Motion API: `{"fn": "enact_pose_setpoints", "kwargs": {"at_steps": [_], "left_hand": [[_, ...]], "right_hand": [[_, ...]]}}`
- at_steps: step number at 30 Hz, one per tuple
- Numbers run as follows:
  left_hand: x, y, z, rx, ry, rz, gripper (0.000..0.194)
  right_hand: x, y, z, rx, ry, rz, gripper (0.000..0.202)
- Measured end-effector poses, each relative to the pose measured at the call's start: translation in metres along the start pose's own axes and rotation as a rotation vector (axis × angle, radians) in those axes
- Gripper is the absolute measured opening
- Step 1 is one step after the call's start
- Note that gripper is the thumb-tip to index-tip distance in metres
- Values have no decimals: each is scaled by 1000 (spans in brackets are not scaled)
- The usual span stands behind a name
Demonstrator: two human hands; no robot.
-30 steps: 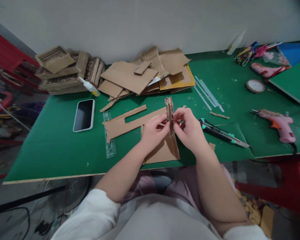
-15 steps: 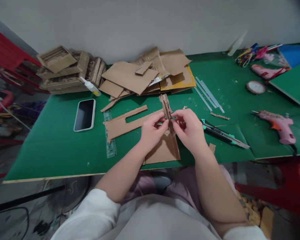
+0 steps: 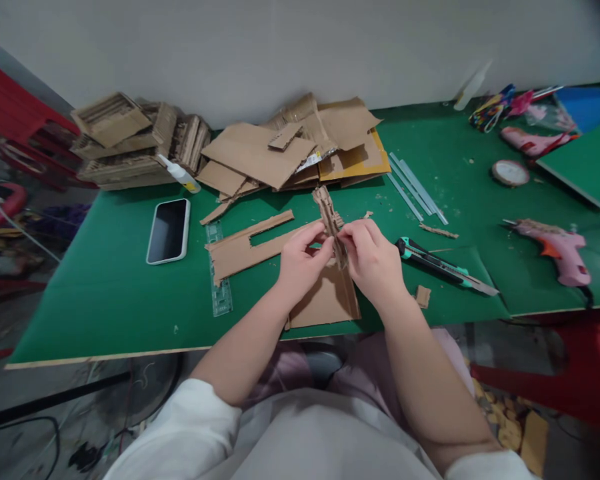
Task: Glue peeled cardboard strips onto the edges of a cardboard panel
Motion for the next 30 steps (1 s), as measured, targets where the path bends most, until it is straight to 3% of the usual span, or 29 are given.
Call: {"fn": "enact_pose_setpoints", "kwargs": {"at_steps": [7,17,22,30], "left_hand": [[0,-1,2,24,7,25,20],[0,0,-3,60,68,39,22],[0,0,-5,82,95,10,21],[0,-2,-4,59,50,-36,23]], "right_hand": [[-2,-3,0,118,-28,-67,18],[-4,-1,1,-21,-106,-92,16],[-3,0,1,-84,-67,-100,12],[-2,2,2,-72,-82,-80,9]]}}
Point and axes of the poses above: each hand's wrist, its own x-axis towards the middle knuckle, its own y-axis out of the palm, z = x × y, the point moved 6 cm from there along x, towards the middle knuckle, and after that the axes turned 11 degrees about -y, right-handed, at the moved point
